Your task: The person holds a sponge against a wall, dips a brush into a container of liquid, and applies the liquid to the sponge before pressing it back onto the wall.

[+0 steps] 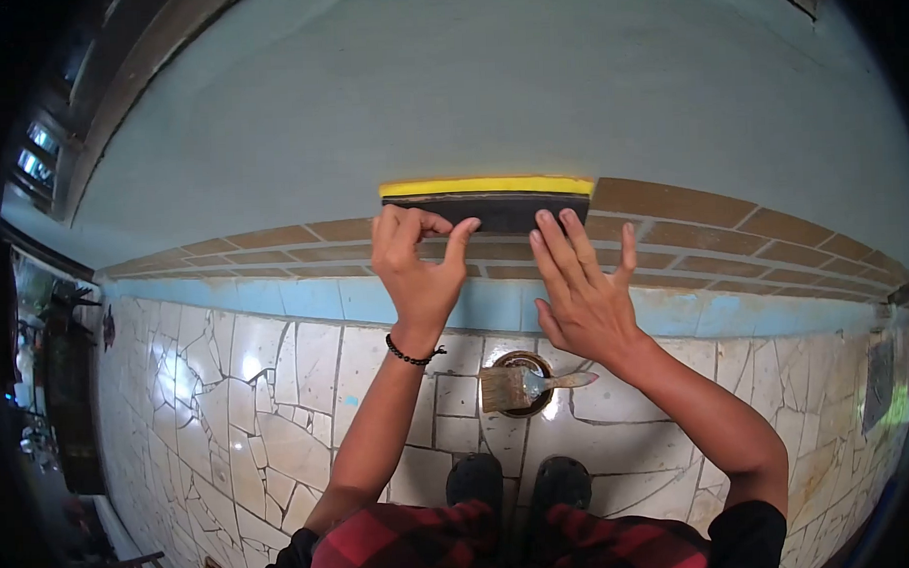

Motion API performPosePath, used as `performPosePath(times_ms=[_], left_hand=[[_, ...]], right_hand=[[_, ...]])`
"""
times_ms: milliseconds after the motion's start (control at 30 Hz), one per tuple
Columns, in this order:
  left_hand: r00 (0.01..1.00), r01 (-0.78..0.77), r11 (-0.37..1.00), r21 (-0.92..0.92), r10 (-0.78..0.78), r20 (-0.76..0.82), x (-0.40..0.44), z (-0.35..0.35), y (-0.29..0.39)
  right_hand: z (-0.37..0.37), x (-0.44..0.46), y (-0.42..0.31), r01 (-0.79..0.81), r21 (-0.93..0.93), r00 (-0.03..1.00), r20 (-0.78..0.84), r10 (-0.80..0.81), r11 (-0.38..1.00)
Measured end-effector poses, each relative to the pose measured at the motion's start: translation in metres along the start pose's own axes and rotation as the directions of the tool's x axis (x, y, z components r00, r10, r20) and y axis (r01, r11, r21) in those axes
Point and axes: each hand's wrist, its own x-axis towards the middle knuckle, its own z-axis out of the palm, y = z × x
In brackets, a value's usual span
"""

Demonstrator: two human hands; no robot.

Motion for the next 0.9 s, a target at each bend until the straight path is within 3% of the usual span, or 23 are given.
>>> performPosePath(times_ms=[433, 733, 900], left_hand=[[0.997, 0.013, 1.0, -0.021, -0.012, 0.083, 0.009, 0.0, -0.008], [0.999, -0.033, 0.999, -0.01, 0.033, 0.023, -0.002, 0.002, -0.003], [0.999, 0.015, 1.0, -0.012, -0.014, 0.03, -0.001, 0.008, -0.004]], right_hand=[[0.011, 0.001, 0.004, 0.021, -0.019, 1.0, -0.013, -0.021, 1.0], [0.006, 0.0, 0.002, 0.02, -0.016, 1.0, -0.007, -0.02, 1.0], [0.007, 0.003, 0.008, 0.028, -0.055, 1.0, -0.003, -0.028, 0.998]])
